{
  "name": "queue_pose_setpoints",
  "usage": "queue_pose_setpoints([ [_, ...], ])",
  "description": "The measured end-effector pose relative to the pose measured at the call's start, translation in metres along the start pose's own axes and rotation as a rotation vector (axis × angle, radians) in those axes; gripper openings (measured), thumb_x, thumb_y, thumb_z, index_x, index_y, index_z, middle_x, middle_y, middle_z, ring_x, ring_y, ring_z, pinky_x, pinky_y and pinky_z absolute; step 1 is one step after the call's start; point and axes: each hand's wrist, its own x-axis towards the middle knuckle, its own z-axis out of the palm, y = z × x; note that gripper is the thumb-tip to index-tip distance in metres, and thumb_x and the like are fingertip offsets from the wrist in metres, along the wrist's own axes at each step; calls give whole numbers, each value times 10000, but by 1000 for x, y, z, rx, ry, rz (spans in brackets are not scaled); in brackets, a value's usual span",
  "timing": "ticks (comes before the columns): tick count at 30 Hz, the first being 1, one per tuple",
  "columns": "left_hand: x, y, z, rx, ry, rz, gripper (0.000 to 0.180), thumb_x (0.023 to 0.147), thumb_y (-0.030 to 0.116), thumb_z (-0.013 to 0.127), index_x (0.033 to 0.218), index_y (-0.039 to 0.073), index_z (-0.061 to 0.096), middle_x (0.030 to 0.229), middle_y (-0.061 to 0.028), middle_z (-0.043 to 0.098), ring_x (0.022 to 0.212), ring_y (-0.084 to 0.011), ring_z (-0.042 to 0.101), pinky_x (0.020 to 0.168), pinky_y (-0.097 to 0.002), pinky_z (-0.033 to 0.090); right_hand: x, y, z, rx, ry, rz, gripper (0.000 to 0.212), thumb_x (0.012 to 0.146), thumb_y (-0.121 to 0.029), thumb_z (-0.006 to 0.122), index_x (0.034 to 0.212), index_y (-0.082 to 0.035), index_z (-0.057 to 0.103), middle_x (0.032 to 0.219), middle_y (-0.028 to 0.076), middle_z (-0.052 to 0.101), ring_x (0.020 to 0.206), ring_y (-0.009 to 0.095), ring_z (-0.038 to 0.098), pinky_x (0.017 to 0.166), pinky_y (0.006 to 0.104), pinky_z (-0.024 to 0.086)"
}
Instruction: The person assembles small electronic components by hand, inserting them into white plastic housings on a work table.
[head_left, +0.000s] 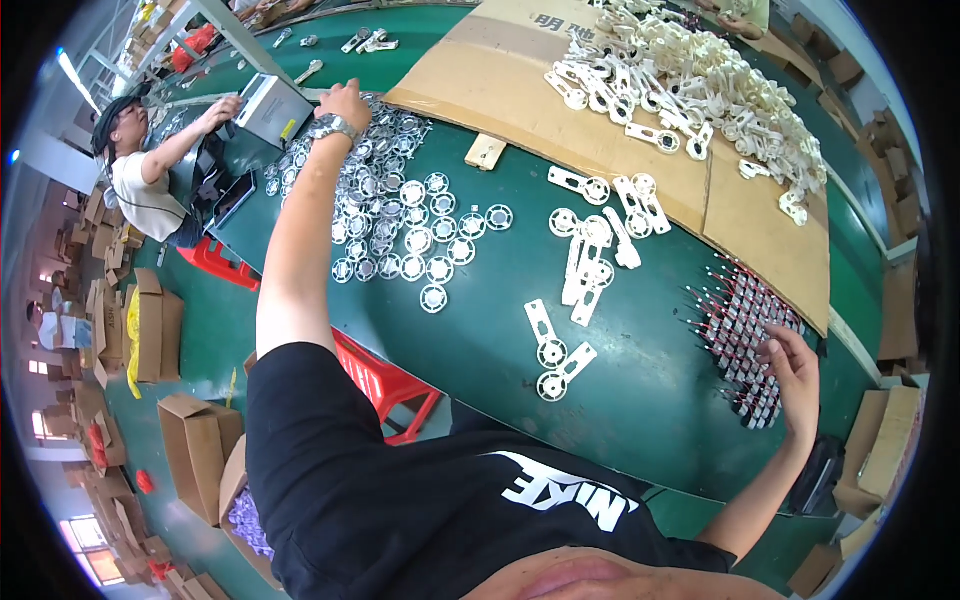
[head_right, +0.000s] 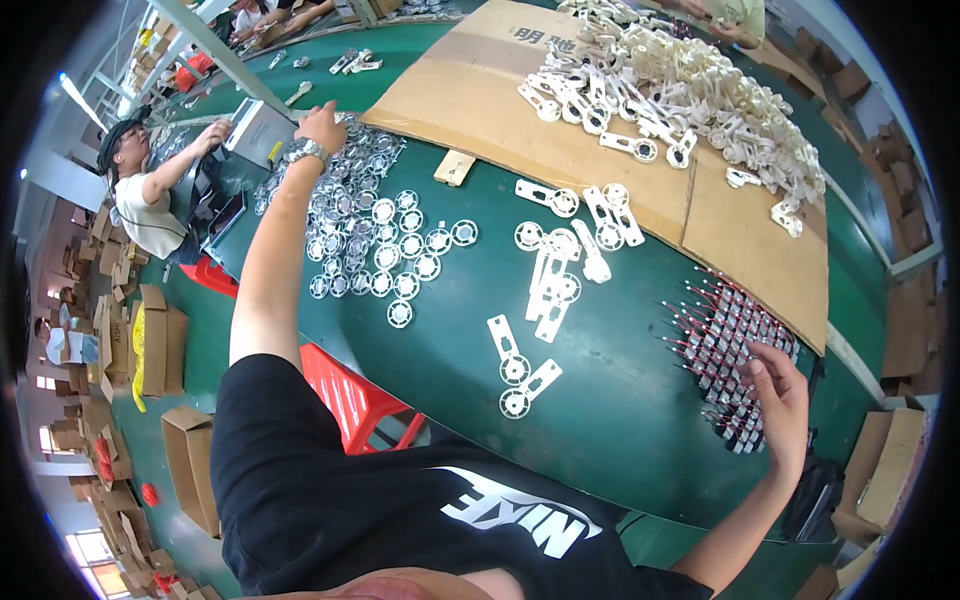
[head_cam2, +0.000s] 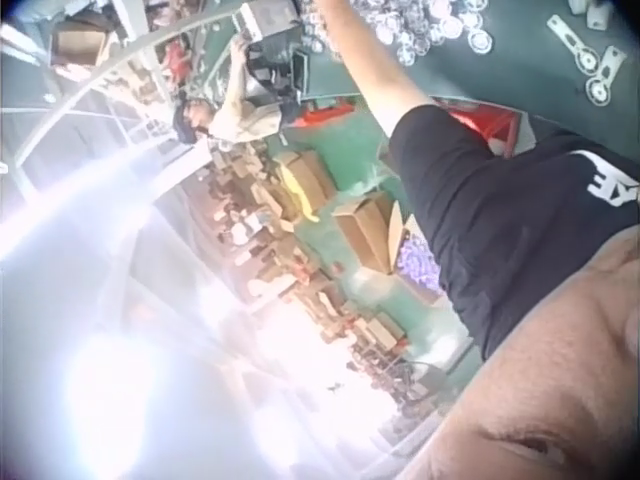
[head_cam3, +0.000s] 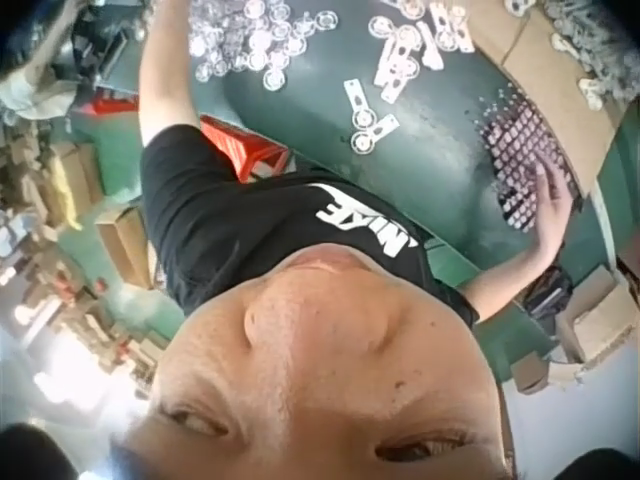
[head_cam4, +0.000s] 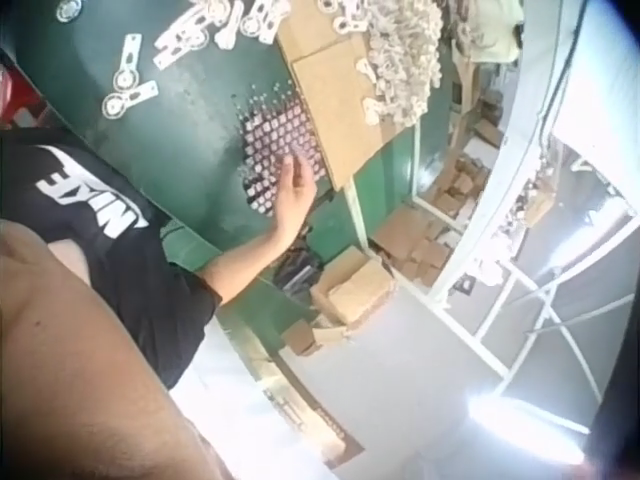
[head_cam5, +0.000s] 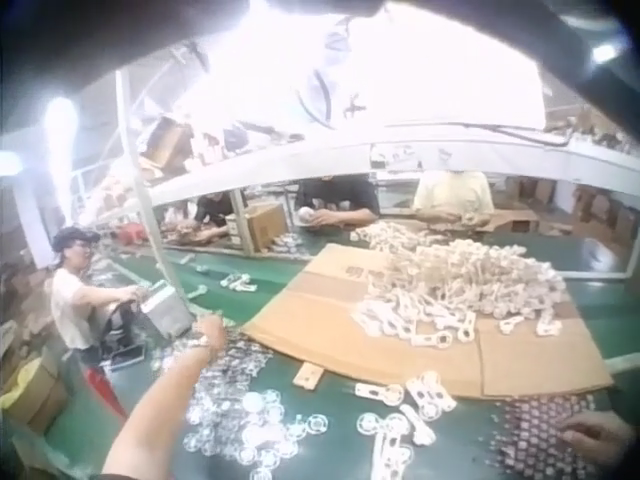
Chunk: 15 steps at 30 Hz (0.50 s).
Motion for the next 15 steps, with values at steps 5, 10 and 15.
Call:
queue_pose_setpoints([
  [5, -82, 62, -64, -283, 397, 341, 341, 955, 213, 650, 1285, 126, 662, 1156, -152, 713, 1076, -421, 645, 911, -491, 545, -7, 5, 2, -256, -7, -103, 262, 1036, -144, 651, 1231, 26, 692, 1049, 66, 722, 934, 130, 659, 841, 284, 529],
  [10, -246, 157, -126, -793, -11, 1032, 420, 952, 229, 738, 1343, 89, 671, 1339, -155, 674, 1301, -361, 591, 1112, -466, 449, -14, 13, 14, -178, -7, -151, 245, 1037, -137, 640, 1231, 0, 698, 1042, 76, 740, 904, 118, 662, 791, 285, 522],
  [15, -383, 180, -118, -462, -233, 1282, 852, 887, 648, 663, 1610, 273, 413, 1703, -157, 269, 1556, -502, 183, 1218, -736, 121, -26, 15, 20, -88, -17, -186, 243, 1033, -157, 651, 1223, -19, 712, 911, 38, 736, 754, 79, 590, 663, 266, 473],
])
